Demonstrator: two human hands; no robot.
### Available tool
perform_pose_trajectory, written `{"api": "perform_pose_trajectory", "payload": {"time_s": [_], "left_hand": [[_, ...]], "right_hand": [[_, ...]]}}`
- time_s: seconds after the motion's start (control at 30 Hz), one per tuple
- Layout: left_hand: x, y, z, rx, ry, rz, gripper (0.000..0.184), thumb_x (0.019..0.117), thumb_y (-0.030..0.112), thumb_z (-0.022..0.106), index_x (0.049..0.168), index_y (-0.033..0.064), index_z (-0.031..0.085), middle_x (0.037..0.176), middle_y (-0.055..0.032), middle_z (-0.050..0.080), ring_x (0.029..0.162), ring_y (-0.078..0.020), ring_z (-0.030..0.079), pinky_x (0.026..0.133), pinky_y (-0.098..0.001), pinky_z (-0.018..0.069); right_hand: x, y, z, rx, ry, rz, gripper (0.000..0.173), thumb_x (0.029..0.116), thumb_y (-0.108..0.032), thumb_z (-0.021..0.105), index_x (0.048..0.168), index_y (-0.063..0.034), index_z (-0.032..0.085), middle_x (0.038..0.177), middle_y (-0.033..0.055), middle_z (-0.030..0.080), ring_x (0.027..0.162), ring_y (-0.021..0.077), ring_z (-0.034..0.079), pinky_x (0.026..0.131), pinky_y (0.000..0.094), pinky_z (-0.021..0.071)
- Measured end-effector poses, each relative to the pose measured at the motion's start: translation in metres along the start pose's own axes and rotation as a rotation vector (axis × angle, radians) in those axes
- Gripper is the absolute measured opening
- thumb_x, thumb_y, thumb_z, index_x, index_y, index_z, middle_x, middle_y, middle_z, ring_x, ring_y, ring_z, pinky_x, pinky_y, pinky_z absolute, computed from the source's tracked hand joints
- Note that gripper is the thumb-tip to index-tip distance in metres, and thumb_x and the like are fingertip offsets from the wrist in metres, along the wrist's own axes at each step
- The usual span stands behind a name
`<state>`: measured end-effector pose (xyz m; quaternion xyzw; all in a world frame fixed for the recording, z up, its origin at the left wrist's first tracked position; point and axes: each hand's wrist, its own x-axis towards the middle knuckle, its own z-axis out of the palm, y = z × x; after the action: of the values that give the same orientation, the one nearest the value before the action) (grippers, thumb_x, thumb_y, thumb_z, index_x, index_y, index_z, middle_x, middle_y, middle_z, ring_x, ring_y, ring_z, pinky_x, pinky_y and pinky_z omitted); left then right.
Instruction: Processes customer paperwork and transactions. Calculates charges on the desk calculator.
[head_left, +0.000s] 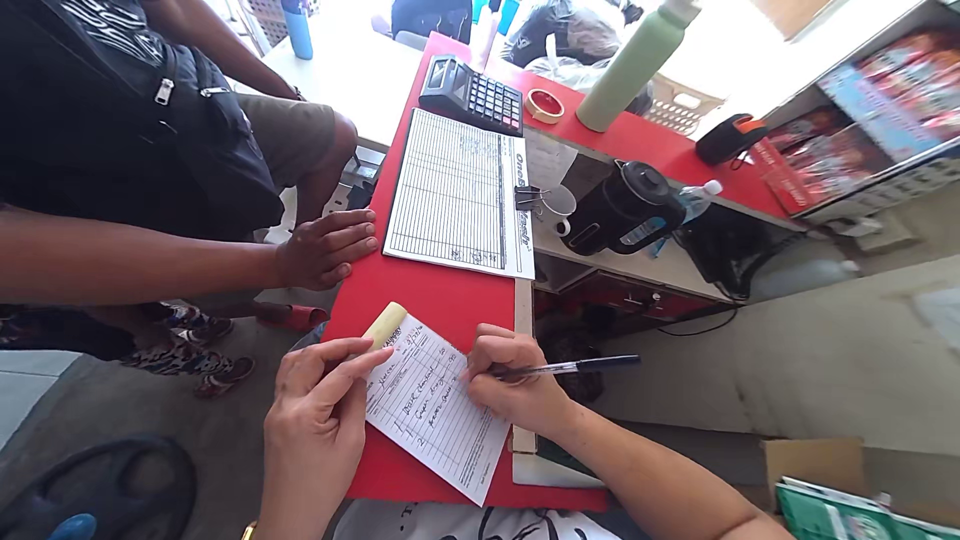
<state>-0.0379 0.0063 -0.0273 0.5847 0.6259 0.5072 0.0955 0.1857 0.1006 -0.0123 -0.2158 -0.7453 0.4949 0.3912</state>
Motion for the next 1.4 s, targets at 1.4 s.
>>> {"api": "perform_pose_trajectory", "payload": {"time_s": [1.4], "left_hand": [[-0.004, 0.000, -0.002, 0.014, -0.019, -0.047, 0.024, 0.0997, 0.017, 0.058, 0.109, 0.0216, 0.080, 0.118, 0.0021, 0.069, 0.117, -0.0121, 0.059, 0.099, -0.0325, 0.0473]], "right_hand": [[-0.017, -0.029, 0.030, -0.033, -0.260, -0.117, 0.007, 0.0825, 0.002, 0.064, 0.076, 0.0007, 0.061, 0.076, 0.0084, 0.054, 0.073, 0.0098, 0.054, 0.062, 0.0183, 0.0435]]}}
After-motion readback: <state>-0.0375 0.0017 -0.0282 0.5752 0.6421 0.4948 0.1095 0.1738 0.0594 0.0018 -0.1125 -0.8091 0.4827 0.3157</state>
